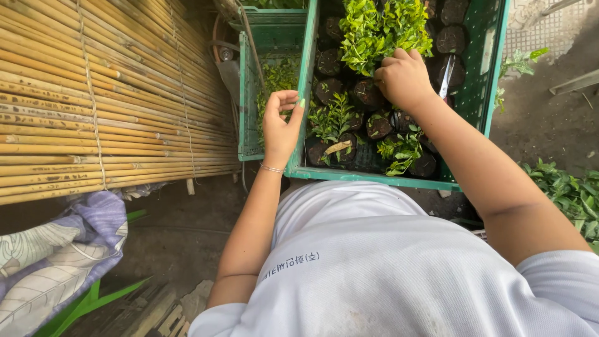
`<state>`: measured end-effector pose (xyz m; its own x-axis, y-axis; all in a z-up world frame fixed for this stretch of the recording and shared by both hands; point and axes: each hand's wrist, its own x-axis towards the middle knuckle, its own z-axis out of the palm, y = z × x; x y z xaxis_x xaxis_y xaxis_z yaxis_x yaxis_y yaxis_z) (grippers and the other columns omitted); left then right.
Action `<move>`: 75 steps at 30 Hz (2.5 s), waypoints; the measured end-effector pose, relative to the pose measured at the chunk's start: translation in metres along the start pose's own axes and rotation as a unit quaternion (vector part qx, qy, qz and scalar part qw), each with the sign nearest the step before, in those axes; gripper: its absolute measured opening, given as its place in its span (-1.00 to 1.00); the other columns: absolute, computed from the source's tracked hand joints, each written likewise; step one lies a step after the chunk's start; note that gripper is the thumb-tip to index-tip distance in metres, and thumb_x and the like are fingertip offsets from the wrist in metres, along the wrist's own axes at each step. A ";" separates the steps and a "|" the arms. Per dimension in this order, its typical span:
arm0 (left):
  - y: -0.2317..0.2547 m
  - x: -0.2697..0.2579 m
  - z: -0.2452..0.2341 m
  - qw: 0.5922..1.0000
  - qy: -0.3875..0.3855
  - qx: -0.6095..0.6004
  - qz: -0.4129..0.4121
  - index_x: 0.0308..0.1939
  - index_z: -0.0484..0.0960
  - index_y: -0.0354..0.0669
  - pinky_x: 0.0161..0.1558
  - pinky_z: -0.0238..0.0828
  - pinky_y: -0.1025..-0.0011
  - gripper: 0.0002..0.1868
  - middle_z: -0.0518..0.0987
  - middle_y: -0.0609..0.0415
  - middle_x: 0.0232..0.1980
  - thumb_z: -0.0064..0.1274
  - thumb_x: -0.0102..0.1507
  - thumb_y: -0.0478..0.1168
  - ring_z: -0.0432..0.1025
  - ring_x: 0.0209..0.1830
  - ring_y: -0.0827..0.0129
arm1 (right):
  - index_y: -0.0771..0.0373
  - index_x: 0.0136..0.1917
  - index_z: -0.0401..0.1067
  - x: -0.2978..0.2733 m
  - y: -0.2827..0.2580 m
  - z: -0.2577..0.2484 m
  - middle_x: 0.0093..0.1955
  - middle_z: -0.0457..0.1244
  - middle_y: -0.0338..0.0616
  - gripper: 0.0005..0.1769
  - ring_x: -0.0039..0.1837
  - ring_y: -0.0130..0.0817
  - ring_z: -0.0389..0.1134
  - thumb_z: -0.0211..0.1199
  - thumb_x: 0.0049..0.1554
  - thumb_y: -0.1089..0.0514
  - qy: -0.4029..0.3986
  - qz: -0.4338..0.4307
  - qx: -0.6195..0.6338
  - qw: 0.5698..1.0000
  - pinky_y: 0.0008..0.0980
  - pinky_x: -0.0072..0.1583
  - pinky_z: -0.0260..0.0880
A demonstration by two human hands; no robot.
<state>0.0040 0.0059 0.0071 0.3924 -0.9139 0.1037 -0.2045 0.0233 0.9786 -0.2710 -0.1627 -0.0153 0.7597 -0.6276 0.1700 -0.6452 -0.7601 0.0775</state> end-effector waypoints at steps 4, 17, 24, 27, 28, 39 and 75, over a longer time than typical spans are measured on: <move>-0.003 -0.001 -0.002 1.000 -0.003 0.025 0.014 0.03 0.54 -0.21 0.05 0.44 0.43 -0.76 0.62 0.09 0.01 0.17 0.30 -0.36 0.51 0.00 0.41 | -0.13 -0.08 0.64 0.000 0.001 0.013 -0.11 0.31 -0.43 -0.89 0.11 -0.28 0.26 0.39 0.07 -0.01 -0.024 0.013 -0.008 1.000 -0.24 0.16 0.20; 0.009 0.005 0.017 0.915 -0.128 0.328 0.199 0.00 0.60 -0.12 0.10 0.34 0.22 -0.82 0.55 0.00 -0.05 0.10 0.32 -0.36 0.43 0.01 0.12 | 0.23 0.26 0.53 -0.071 0.012 -0.120 0.14 0.29 -0.04 -0.65 0.30 -0.04 0.25 0.45 0.21 0.22 0.088 0.156 0.237 0.955 -0.15 0.32 0.29; -0.074 0.029 0.071 0.667 -0.350 0.543 0.372 -0.03 0.65 0.22 0.11 0.21 0.19 -0.68 0.47 0.02 0.06 0.08 0.16 -0.25 0.32 0.11 0.15 | 0.23 0.18 0.56 -0.107 -0.021 -0.127 -0.01 0.33 -0.06 -0.77 0.10 -0.12 0.34 0.40 0.24 0.23 0.063 0.220 0.280 0.932 -0.21 0.13 0.38; -0.105 0.039 0.090 0.636 -0.350 0.532 0.435 -0.04 0.67 0.38 0.12 0.20 0.18 -0.59 0.46 0.04 0.11 0.07 0.09 -0.24 0.31 0.11 0.14 | 0.22 0.12 0.57 -0.101 -0.042 -0.122 -0.06 0.35 -0.06 -0.78 0.02 -0.13 0.36 0.39 0.18 0.20 0.011 0.207 0.320 0.924 -0.21 0.08 0.39; -0.107 0.043 0.094 0.628 -0.352 0.523 0.456 -0.08 0.68 0.40 0.12 0.20 0.18 -0.62 0.47 0.06 0.09 0.07 0.09 -0.22 0.31 0.14 0.16 | 0.22 0.09 0.57 -0.098 -0.048 -0.117 -0.06 0.36 -0.06 -0.77 0.02 -0.11 0.37 0.41 0.15 0.17 -0.022 0.176 0.329 0.927 -0.19 0.08 0.40; -0.063 0.062 0.061 0.745 -0.404 0.423 0.320 -0.07 0.64 0.07 0.27 0.27 0.18 -0.83 0.56 0.18 -0.04 0.07 0.28 -0.26 0.42 0.14 0.19 | 0.03 0.03 0.59 -0.053 -0.106 0.001 0.05 0.37 -0.17 -0.63 0.11 -0.08 0.39 0.41 -0.10 0.13 -0.231 -0.108 0.235 0.938 -0.12 0.13 0.39; 0.019 -0.022 -0.068 0.975 -0.058 -0.156 -0.147 0.06 0.53 -0.21 -0.36 0.26 0.57 -0.81 0.43 0.26 -0.36 0.07 0.40 -0.23 0.30 -0.39 0.61 | 0.25 0.23 0.29 0.062 -0.108 -0.057 0.16 0.31 -0.13 -0.81 0.20 -0.36 0.38 0.07 0.35 0.30 -0.224 -0.011 0.852 0.473 -0.37 0.28 0.40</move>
<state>0.0518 0.0541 0.0357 0.2856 -0.9389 -0.1920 0.1907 -0.1407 0.9715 -0.1587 -0.1102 0.0430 0.9516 -0.2997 -0.0681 0.0744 0.4396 -0.8951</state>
